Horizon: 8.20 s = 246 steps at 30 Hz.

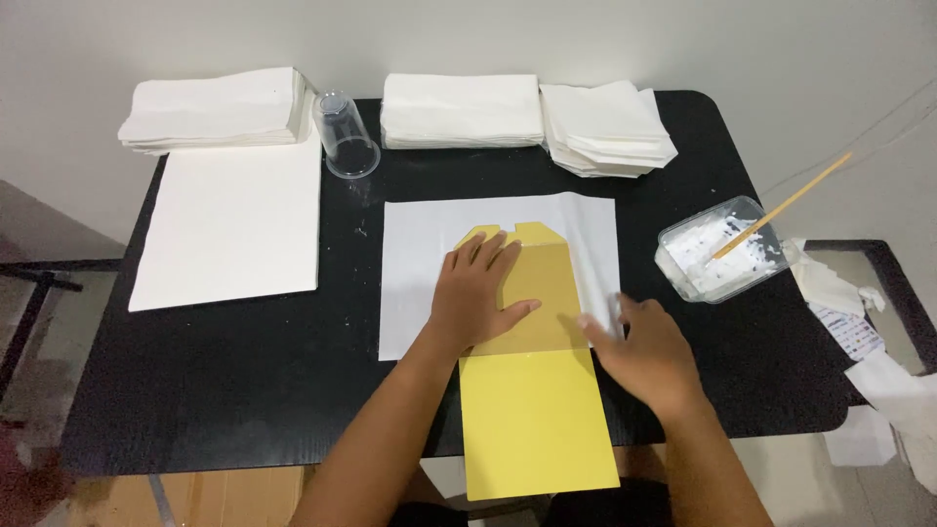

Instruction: Folding paper and applying glue with a brush to assemble a paper bag.

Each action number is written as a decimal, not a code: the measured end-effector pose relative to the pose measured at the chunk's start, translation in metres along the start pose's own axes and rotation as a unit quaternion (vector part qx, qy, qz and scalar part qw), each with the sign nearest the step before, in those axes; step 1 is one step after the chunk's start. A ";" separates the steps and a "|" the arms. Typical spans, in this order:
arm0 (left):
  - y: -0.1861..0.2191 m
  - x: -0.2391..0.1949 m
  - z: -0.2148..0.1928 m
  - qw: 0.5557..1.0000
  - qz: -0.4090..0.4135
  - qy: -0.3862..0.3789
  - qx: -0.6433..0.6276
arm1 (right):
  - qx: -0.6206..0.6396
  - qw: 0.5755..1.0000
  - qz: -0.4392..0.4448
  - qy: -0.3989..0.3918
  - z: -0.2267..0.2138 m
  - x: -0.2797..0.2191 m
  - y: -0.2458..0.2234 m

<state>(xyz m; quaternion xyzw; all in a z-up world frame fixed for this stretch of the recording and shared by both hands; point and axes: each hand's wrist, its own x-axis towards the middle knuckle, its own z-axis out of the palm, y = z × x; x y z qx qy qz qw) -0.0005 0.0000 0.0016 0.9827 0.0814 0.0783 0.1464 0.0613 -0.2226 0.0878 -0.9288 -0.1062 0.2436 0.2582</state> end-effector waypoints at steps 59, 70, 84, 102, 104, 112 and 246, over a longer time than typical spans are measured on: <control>-0.007 0.002 0.007 0.998 -0.033 -0.003 -0.050 | -0.144 0.975 -0.165 0.029 0.064 0.020 -0.063; -0.013 0.006 0.018 1.000 -0.003 0.009 -0.020 | 0.069 0.970 -0.218 -0.083 0.079 0.046 -0.018; -0.025 0.010 0.046 0.985 0.078 0.145 -0.044 | -0.076 0.911 -0.371 0.164 0.082 0.023 0.097; -0.017 0.006 0.031 0.979 0.118 0.164 -0.012 | -0.165 0.867 -0.442 0.158 0.082 0.021 0.103; -0.013 0.007 0.028 0.979 0.125 0.155 0.032 | -0.170 0.868 -0.436 0.166 0.082 0.020 0.102; 0.032 0.017 0.059 0.962 0.245 0.111 -0.038 | -0.148 0.880 -0.428 0.141 0.080 0.019 0.100; -0.034 0.033 -0.050 0.895 -0.257 -0.006 -0.363 | -0.203 0.926 -0.316 0.037 0.079 0.148 -0.045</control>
